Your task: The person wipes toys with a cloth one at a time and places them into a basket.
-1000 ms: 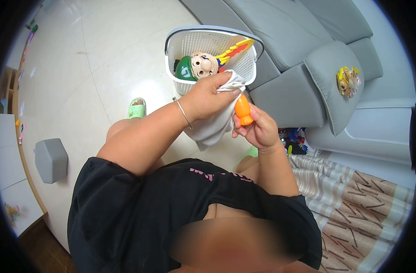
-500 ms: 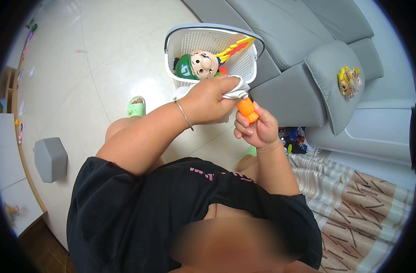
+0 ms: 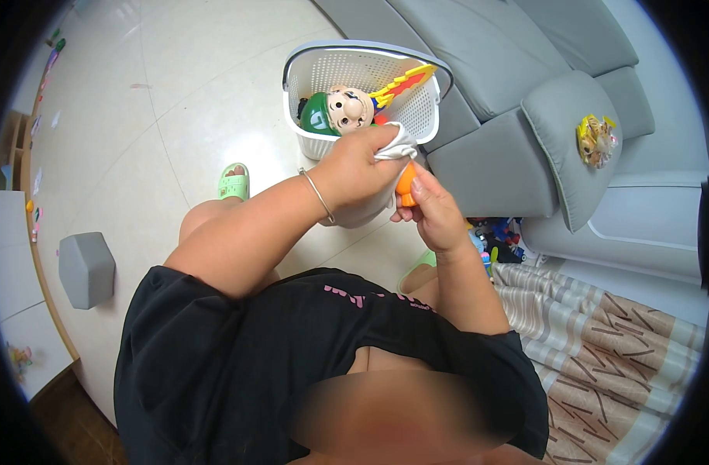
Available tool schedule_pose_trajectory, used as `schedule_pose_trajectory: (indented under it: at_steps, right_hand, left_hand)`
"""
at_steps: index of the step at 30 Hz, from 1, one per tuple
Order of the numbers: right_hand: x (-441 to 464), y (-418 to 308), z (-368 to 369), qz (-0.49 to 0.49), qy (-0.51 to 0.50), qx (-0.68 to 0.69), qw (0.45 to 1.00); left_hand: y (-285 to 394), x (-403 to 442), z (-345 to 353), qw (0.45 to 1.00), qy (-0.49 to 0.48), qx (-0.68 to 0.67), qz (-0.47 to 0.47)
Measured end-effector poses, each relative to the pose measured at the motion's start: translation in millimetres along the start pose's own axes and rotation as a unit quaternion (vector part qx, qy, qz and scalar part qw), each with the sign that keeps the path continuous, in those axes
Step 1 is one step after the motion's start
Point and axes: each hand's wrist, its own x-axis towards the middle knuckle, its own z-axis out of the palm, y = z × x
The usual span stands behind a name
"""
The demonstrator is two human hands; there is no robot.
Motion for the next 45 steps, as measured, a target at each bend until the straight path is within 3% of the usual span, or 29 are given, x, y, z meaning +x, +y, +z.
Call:
schedule_pose_trajectory:
  at_steps: [4, 6, 7, 9, 10, 11, 12, 15, 17, 18, 19, 21, 22, 24, 27, 31, 33, 34, 36, 40, 42, 43, 45]
  right_hand:
    - [0.7, 1.6, 1.9, -0.014, 0.021, -0.008, 1.000]
    - [4.5, 8.2, 3.6, -0.138, 0.065, -0.121, 0.981]
    - [5.7, 11.7, -0.5, -0.138, 0.066, -0.121, 0.981]
    - [7.1, 15.8, -7.7, -0.223, 0.133, -0.319, 0.911]
    - [6.3, 14.9, -7.0, -0.223, 0.134, -0.318, 0.912]
    - [5.4, 12.1, -4.8, -0.230, 0.163, -0.391, 0.876]
    - [4.8, 8.8, -1.8, -0.234, 0.191, -0.460, 0.835]
    - [2.8, 5.5, 5.3, -0.232, 0.213, -0.524, 0.791]
    - [-0.5, 2.6, 9.9, -0.245, 0.202, -0.526, 0.789]
    - [-1.3, 1.8, 11.1, -0.257, 0.192, -0.527, 0.787]
    - [-1.0, 3.1, 10.9, -0.257, 0.192, -0.528, 0.787]
    - [-0.3, 9.0, 8.5, -0.223, 0.194, -0.403, 0.866]
    - [0.9, 10.5, 7.5, -0.223, 0.194, -0.403, 0.866]
    - [4.5, 11.7, 5.7, -0.165, 0.141, -0.136, 0.967]
    - [2.9, 7.1, -0.3, -0.081, 0.101, -0.071, 0.989]
    - [3.2, 8.8, 2.5, -0.104, 0.116, -0.094, 0.983]
    - [4.2, 17.1, -1.8, -0.179, 0.156, -0.250, 0.939]
    - [5.5, 20.8, -5.5, -0.178, 0.156, -0.249, 0.939]
    - [8.6, 23.4, -10.6, -0.269, 0.164, -0.400, 0.861]
    - [4.7, 14.9, -3.7, -0.263, 0.167, -0.439, 0.843]
    - [7.2, 18.9, -3.0, -0.253, 0.146, -0.289, 0.912]
    - [6.8, 17.0, -2.5, -0.253, 0.145, -0.289, 0.912]
    - [4.8, 11.5, -2.0, -0.150, 0.122, -0.057, 0.980]
  left_hand:
    - [-6.1, 3.4, 0.9, 0.996, -0.008, -0.070, -0.059]
    - [-8.5, 3.2, 1.3, 0.994, -0.016, -0.079, -0.075]
    - [-8.0, 2.5, 1.6, 0.992, -0.029, -0.087, -0.092]
    - [-9.8, 0.4, 4.9, 0.988, -0.044, -0.095, -0.110]
    - [-14.7, -1.9, 8.8, 0.999, -0.030, -0.005, -0.019]
    - [-18.7, -3.3, 11.9, 0.994, -0.016, 0.084, 0.071]
    - [-21.0, -3.4, 14.1, 0.994, -0.017, 0.085, 0.071]
    - [-19.6, -2.3, 14.6, 0.987, 0.009, 0.118, 0.105]
    - [-8.5, 1.1, 7.2, 0.997, -0.031, -0.019, -0.069]
    - [-11.5, 2.9, 7.2, 0.997, -0.030, -0.019, -0.068]
    - [-16.8, 5.0, 8.1, 0.995, -0.002, -0.072, -0.074]
    - [-19.8, 6.4, 7.6, 0.984, 0.023, -0.147, -0.094]
    - [-18.5, 6.3, 6.8, 0.984, 0.023, -0.147, -0.094]
    - [-13.6, 6.5, 4.4, 0.978, 0.026, -0.181, -0.105]
    - [-10.6, 5.9, 1.7, 0.973, 0.020, -0.189, -0.129]
    - [-9.9, 4.5, -1.2, 0.975, -0.021, -0.175, -0.139]
    - [-10.6, 1.0, 3.0, 0.991, -0.033, -0.065, -0.108]
    - [-13.2, 0.5, 5.0, 0.991, -0.033, -0.066, -0.108]
    - [-21.0, -1.0, 9.7, 0.992, -0.055, -0.028, -0.115]
    - [-22.6, 0.0, 8.3, 0.990, -0.055, -0.062, -0.116]
    - [-13.4, 0.6, 4.0, 0.989, -0.053, -0.063, -0.123]
    - [-14.2, 1.3, 3.2, 0.989, -0.052, -0.063, -0.123]
    - [-17.6, 3.6, 1.3, 0.979, -0.031, -0.153, -0.135]
